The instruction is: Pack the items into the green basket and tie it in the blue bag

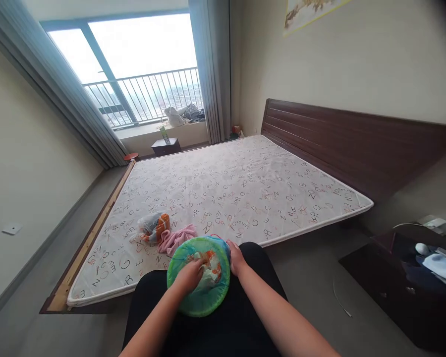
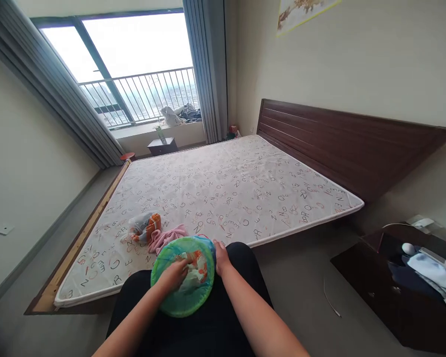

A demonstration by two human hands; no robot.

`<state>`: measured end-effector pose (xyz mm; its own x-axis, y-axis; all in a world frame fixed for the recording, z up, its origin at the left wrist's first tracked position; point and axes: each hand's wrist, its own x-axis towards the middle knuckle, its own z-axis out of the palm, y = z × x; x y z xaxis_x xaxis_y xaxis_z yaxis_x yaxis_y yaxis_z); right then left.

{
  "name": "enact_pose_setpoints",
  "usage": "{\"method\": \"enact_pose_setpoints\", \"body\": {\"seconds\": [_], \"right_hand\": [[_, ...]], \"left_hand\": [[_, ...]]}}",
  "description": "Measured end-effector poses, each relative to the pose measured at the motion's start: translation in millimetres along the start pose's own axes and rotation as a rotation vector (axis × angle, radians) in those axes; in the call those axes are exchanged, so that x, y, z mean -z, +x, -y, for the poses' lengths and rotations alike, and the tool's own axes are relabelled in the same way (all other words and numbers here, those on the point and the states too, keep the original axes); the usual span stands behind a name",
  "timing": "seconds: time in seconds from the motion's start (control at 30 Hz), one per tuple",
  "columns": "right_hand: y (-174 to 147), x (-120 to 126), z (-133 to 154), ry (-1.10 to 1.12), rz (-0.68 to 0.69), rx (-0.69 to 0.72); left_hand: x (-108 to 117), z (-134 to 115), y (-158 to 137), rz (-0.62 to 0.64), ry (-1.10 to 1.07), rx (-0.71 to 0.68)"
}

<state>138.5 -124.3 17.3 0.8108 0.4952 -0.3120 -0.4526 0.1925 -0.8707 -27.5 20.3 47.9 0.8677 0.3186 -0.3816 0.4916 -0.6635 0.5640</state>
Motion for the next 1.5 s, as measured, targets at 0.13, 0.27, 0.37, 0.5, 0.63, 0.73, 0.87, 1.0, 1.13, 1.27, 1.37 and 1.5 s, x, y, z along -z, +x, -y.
{"method": "enact_pose_setpoints", "body": {"seconds": [0.13, 0.27, 0.37, 0.5, 0.63, 0.73, 0.87, 1.0, 1.13, 1.27, 1.37, 1.5], "right_hand": [[5, 0, 15, 0.027, 0.129, -0.155], [4, -5, 46, -0.069, 0.217, -0.127], [-4, -10, 73, -0.130, 0.223, 0.036], [-14, -11, 92, -0.291, 0.256, 0.071], [-12, -5, 92, -0.546, 0.267, -0.033], [-8, -1, 89, -0.757, 0.421, -0.014], [-4, -3, 87, -1.028, 0.401, 0.163], [-7, -13, 94, -0.921, 0.165, 0.303], [-32, -31, 105, -0.750, 0.337, 0.218], [-70, -48, 105, -0.982, 0.567, 0.341], [-92, -51, 99, -1.186, 0.560, 0.598], [-116, -47, 94, -1.427, 0.568, 0.758]], "left_hand": [[27, 34, -45, -0.575, 0.137, 0.356], [19, 63, -60, -0.405, -0.182, 0.547], [0, 69, -51, -0.306, -0.411, 0.306], [-18, 64, -32, -0.331, -0.598, 0.236], [-25, 58, -20, -0.447, -0.839, 0.193], [-28, 56, -18, -0.522, -1.048, 0.120], [-30, 56, -19, -0.564, -1.127, 0.092], [-33, 60, -19, -0.588, -1.073, 0.071], [-37, 62, -15, -0.673, -0.932, 0.070], [-41, 59, -6, -0.644, -0.934, 0.026], [-41, 51, 0, -0.640, -0.940, -0.023], [-36, 31, 3, -0.666, -1.014, -0.053]]}}
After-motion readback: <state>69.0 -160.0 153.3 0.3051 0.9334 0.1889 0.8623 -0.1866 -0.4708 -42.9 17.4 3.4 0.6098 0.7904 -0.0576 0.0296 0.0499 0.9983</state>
